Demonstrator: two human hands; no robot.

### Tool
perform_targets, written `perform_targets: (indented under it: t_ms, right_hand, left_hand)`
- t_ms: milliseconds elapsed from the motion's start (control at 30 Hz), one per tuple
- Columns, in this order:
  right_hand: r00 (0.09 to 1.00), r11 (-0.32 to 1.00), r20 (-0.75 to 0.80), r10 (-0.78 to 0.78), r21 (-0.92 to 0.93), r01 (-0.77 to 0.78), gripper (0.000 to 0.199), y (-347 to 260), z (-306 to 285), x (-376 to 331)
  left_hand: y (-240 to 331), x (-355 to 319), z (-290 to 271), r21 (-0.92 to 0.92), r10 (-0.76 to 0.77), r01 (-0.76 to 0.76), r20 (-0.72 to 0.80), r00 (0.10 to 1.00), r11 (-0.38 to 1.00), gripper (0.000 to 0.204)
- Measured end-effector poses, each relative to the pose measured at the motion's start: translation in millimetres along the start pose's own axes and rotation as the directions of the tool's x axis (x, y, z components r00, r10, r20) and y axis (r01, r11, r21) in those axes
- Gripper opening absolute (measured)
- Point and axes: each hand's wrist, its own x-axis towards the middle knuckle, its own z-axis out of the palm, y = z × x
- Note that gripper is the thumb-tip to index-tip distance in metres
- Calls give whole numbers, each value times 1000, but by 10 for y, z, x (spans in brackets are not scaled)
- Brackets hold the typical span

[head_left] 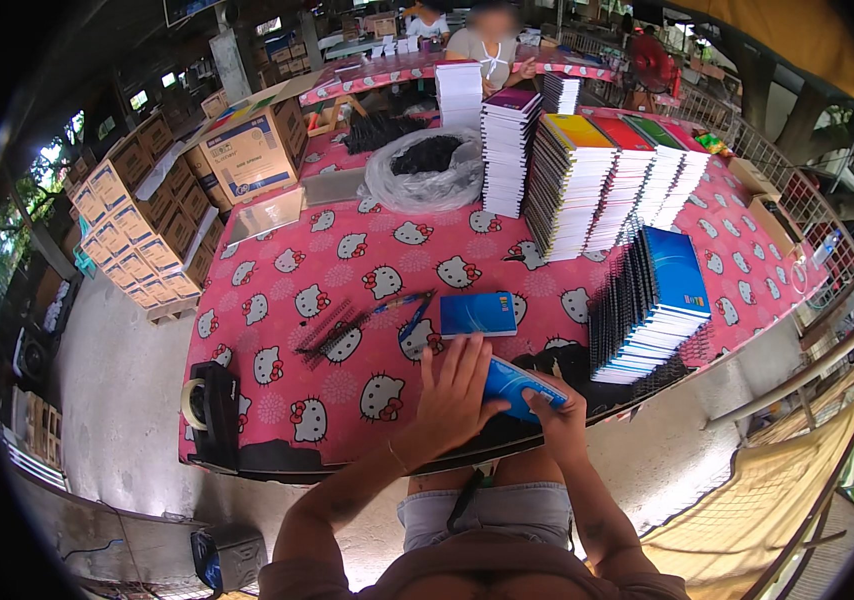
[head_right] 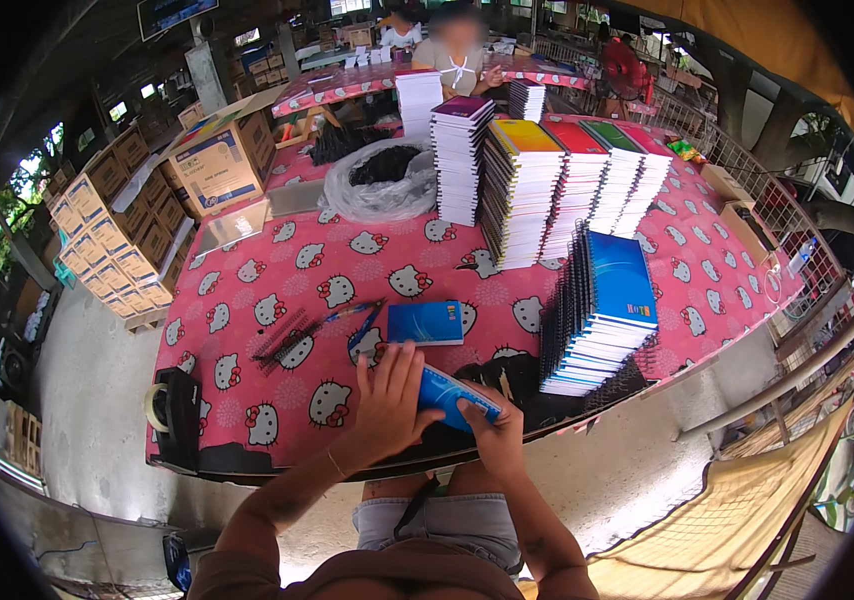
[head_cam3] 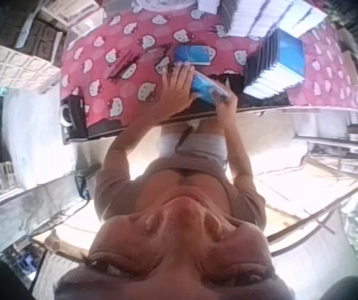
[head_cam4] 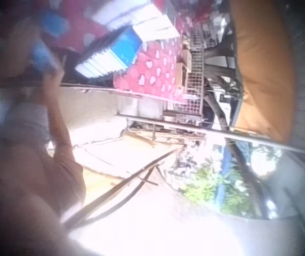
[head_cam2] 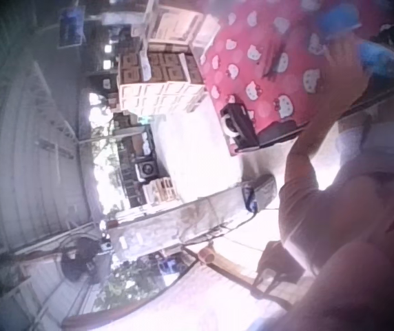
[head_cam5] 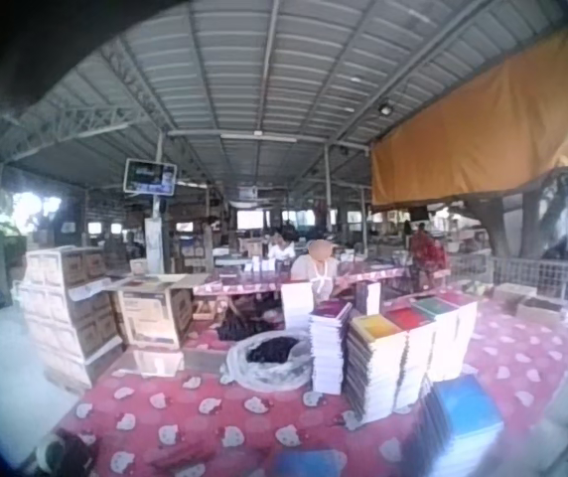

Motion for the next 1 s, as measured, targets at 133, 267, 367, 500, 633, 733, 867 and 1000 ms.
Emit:
perform_targets:
  t_ms: [133,267,367,500,633,733,867,1000]
  right_hand:
    - [995,995,30,-94,-29,95,24,-85,61,19]
    - [998,997,45,-54,-51,56,24,-440,65,-185]
    - [993,990,43,-108,-88,111,23,-861,-9,-310]
    - [840,820,337,-426,-250,516,18,-1476,-80,-414]
    - [728,728,4,-686,-3,686,14,-1717,319,-622]
    - [632,636,-182,-754,39,770,17,-1611,496,-651]
    - [616,626,124,-778,67,777,22,-1812,246,-467]
    - [779,799,328,-535,-105,593,17,-1532,-33,-307]
  left_hand:
    - [116,-127,139,-62,-71,67,-54,996,996,86]
    - [81,202,-211,79,-76,84,-97,992,993,87]
    - [362,-239,-227,69,18,-6,-179,984,998,87]
    - [207,86,-1029,248,140,-29,-446,884,968,77]
    - [303,133,-1634,315,188,-18,-517,835,949,69]
    - [356,107,-1684,333,185,-5,-511,840,943,62]
    - [413,86,-1797,364,151,52,-506,849,930,54]
    - [427,112,-1581,325,53,109,-452,890,940,47]
